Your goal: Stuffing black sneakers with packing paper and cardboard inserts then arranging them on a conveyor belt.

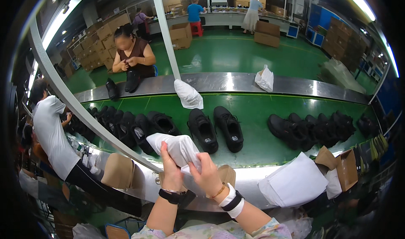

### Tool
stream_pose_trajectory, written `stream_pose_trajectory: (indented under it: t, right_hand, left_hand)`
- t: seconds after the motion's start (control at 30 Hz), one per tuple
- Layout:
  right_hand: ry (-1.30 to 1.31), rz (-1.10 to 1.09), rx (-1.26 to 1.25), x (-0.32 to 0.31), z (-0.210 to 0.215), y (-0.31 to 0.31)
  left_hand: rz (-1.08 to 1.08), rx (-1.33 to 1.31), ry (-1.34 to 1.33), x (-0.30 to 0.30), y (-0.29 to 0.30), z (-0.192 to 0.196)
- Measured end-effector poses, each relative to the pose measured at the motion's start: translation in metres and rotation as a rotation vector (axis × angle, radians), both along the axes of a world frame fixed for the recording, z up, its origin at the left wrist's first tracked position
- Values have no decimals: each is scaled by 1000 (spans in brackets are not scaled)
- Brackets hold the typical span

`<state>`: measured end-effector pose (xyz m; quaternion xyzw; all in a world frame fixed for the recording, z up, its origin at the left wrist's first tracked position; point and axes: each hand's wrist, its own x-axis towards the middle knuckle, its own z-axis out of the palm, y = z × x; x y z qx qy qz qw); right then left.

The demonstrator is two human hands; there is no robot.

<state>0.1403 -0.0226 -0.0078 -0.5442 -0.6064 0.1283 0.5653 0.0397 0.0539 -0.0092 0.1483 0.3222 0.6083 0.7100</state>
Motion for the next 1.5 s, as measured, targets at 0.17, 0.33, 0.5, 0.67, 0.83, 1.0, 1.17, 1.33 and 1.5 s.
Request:
stream_pose_trajectory:
  t: [0.17, 0.33, 0.5, 0.67, 0.83, 1.0, 1.17, 1.33, 1.5]
  right_hand:
    - [-525, -352, 342, 2, 16, 15]
    - [-252, -328, -122, -5, 1, 23]
    - [1422, 370, -216, 6, 5, 33]
    - [1903, 527, -255, 0, 4, 39]
    - [1077, 330, -892, 14, -30, 48]
    - [643, 370, -407, -2, -29, 41]
    - [727, 142, -382, 0, -38, 71]
    - [635, -78, -507, 42, -49, 143]
    - [54, 39, -808, -1, -36, 218]
  left_hand:
    - [-96, -64, -211, 4, -2, -6]
    - [-64, 22, -216, 5, -2, -10]
    - [-59, 96, -134, -1, 1, -18]
    - [-89, 126, -167, -4, 5, -30]
    - [20, 219, 183, -32, 16, -27]
    - [-47, 134, 318, -17, 10, -22]
    - [-236, 159, 463, -33, 10, -27]
    - [-30, 359, 1079, -124, -40, -5]
    - [382, -45, 748, -198, 39, -46]
